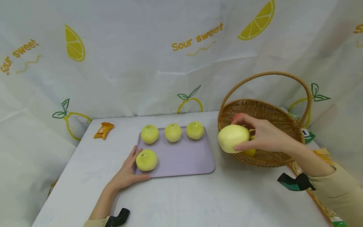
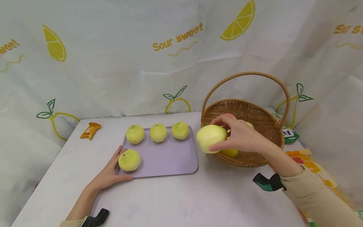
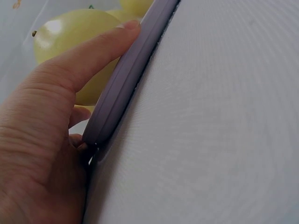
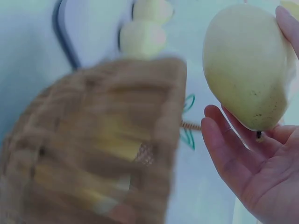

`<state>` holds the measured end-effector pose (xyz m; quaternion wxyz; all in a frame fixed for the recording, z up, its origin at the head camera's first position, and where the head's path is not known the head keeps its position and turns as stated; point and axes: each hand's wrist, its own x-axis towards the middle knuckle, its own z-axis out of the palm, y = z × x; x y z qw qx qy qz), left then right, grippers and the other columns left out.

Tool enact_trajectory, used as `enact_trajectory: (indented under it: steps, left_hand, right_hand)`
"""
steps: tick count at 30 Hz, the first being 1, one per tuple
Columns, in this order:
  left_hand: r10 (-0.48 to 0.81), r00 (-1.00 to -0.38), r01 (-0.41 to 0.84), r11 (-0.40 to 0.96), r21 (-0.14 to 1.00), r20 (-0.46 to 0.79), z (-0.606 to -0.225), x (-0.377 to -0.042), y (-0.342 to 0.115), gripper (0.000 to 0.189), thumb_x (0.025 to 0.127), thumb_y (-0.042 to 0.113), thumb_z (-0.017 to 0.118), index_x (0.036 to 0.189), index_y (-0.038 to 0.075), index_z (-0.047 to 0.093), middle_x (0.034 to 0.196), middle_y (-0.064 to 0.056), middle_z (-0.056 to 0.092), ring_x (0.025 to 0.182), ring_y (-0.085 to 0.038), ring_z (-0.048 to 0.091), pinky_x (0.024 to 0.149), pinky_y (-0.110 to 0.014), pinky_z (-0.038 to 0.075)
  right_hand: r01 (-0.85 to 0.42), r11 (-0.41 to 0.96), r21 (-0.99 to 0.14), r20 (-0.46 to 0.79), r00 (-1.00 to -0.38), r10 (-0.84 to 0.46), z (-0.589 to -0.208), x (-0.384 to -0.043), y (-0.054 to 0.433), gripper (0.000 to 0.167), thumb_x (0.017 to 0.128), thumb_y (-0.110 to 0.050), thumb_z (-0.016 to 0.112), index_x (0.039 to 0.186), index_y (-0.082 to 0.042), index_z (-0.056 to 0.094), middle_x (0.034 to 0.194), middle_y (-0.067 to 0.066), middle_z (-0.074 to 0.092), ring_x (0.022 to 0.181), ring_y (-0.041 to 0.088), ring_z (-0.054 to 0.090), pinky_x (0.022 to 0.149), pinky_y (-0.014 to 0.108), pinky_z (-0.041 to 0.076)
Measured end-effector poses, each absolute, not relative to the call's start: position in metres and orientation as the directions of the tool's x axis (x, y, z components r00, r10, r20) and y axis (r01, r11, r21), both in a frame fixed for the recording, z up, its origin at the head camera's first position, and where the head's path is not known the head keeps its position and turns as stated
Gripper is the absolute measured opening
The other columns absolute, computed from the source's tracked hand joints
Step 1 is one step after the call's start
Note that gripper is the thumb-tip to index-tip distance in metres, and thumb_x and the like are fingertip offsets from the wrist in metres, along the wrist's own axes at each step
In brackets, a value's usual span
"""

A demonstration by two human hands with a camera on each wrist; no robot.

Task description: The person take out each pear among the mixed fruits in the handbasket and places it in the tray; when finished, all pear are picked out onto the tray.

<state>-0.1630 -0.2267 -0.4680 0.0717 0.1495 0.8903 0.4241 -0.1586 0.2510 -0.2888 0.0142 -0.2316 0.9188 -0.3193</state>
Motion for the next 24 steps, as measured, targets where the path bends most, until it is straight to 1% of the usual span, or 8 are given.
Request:
enact_trajectory:
  steps: [5, 8, 11, 16, 24]
  left_hand:
    - [0.325, -0.946, 0.199, 0.594, 0.779, -0.006, -0.470, -0.163, -0.226, 0.112, 0.071, 0.040, 0.086, 0.157, 0.015, 0.018, 0.163, -0.011, -0.004, 0.146, -0.044, -0.001, 0.107, -0.071, 0.009]
    - [0.316, -0.949, 0.191, 0.600, 0.777, -0.011, -0.471, -0.163, -0.226, 0.113, 0.071, 0.041, 0.086, 0.157, 0.016, 0.018, 0.163, -0.010, -0.004, 0.146, -0.044, -0.001, 0.107, -0.071, 0.008]
    - [0.312, -0.950, 0.185, 0.603, 0.776, -0.016, -0.470, -0.163, -0.226, 0.113, 0.071, 0.042, 0.086, 0.157, 0.017, 0.018, 0.164, -0.009, -0.004, 0.146, -0.043, -0.001, 0.107, -0.071, 0.008]
    - [0.313, -0.950, 0.187, 0.599, 0.779, -0.013, -0.469, -0.163, -0.226, 0.113, 0.070, 0.042, 0.086, 0.157, 0.016, 0.018, 0.163, -0.010, -0.004, 0.146, -0.043, -0.002, 0.107, -0.071, 0.008]
    - [0.315, -0.949, 0.191, 0.594, 0.781, -0.007, -0.467, -0.163, -0.226, 0.114, 0.070, 0.041, 0.086, 0.157, 0.015, 0.019, 0.163, -0.010, -0.004, 0.146, -0.042, -0.001, 0.108, -0.070, 0.009]
  right_hand:
    - [-0.422, 0.640, -0.642, 0.129, -0.882, -0.453, -0.293, -0.157, 0.231, 0.061, 0.070, -0.036, 0.088, 0.120, -0.019, 0.057, 0.116, -0.003, 0.056, 0.097, 0.015, 0.058, 0.081, 0.031, 0.054]
    - [-0.399, 0.587, -0.705, 0.109, -0.878, -0.466, -0.297, -0.158, 0.219, 0.060, 0.071, -0.034, 0.088, 0.121, -0.018, 0.058, 0.117, -0.001, 0.058, 0.098, 0.018, 0.059, 0.082, 0.033, 0.054]
    - [-0.383, 0.545, -0.746, 0.100, -0.873, -0.477, -0.302, -0.158, 0.209, 0.064, 0.071, -0.034, 0.088, 0.125, -0.020, 0.057, 0.120, -0.001, 0.059, 0.100, 0.017, 0.061, 0.083, 0.033, 0.054]
    - [-0.400, 0.523, -0.753, 0.124, -0.866, -0.484, -0.312, -0.161, 0.193, 0.071, 0.069, -0.037, 0.089, 0.128, -0.019, 0.054, 0.122, -0.003, 0.062, 0.102, 0.013, 0.062, 0.083, 0.032, 0.054]
    - [-0.358, 0.465, -0.809, 0.107, -0.869, -0.483, -0.330, -0.162, 0.168, 0.073, 0.068, -0.034, 0.090, 0.128, -0.021, 0.051, 0.127, -0.002, 0.058, 0.109, 0.016, 0.058, 0.088, 0.041, 0.051]
